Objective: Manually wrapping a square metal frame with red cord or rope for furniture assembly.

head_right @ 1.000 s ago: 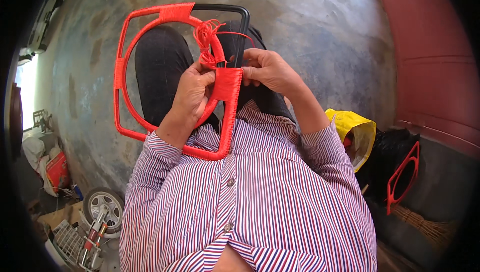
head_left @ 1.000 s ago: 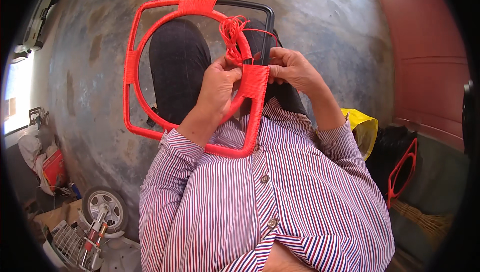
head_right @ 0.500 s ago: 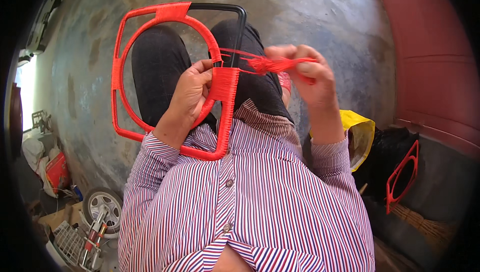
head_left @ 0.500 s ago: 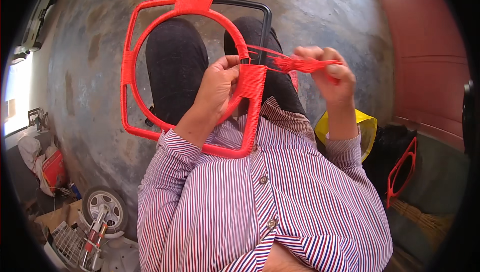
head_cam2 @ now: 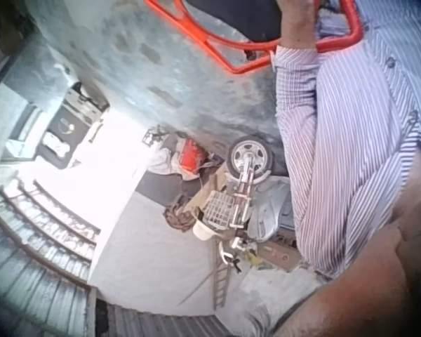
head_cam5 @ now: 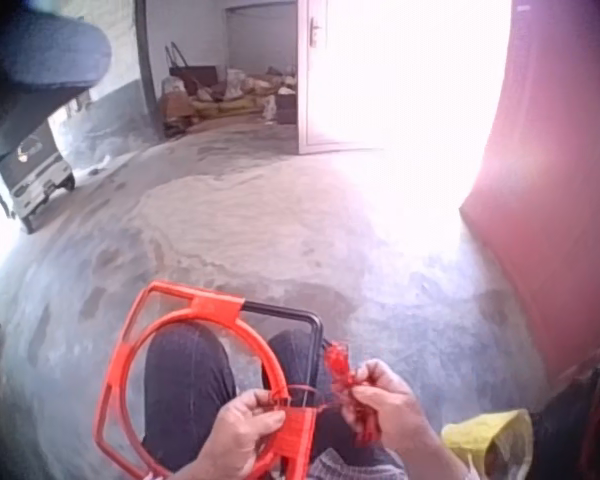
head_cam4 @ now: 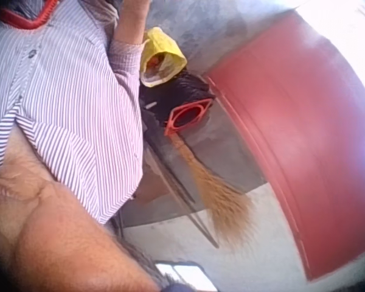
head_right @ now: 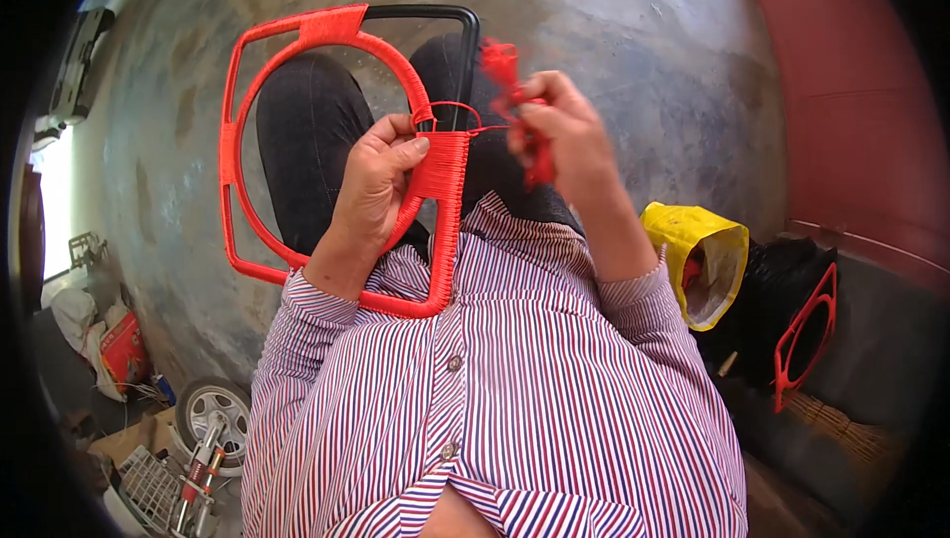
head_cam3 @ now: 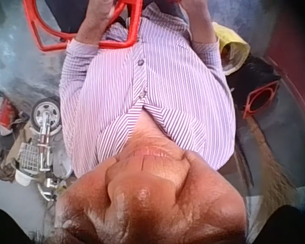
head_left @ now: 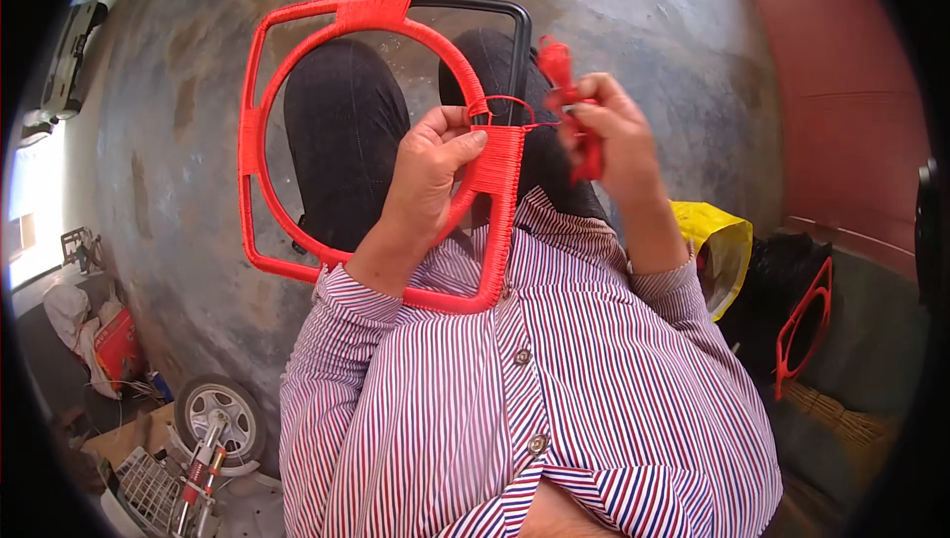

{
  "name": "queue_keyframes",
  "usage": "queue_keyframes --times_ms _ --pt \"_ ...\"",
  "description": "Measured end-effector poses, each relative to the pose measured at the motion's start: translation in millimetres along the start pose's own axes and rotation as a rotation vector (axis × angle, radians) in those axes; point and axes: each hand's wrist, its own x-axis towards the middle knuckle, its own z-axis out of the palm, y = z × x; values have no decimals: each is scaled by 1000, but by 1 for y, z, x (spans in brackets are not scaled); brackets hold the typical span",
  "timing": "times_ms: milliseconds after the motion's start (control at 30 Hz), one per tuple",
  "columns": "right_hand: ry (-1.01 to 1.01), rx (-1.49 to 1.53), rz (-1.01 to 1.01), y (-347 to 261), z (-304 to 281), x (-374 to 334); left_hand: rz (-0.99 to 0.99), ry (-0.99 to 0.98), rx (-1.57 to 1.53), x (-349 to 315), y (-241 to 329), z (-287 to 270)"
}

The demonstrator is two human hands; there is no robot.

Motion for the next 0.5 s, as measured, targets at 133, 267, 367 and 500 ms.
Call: queue_keyframes --times_ms 133,267,367,500 --pt "-105 -208 27 20 10 1 18 -1 57 1 -3 -4" --pt "-96 -163 15 -6 0 2 6 11 67 0 -2 -4" --pt "-108 -2 -35 -20 -3 -1 16 -4 94 1 -3 -5" --pt "-212 60 -29 -22 13 -17 -7 23 96 1 -2 -3"
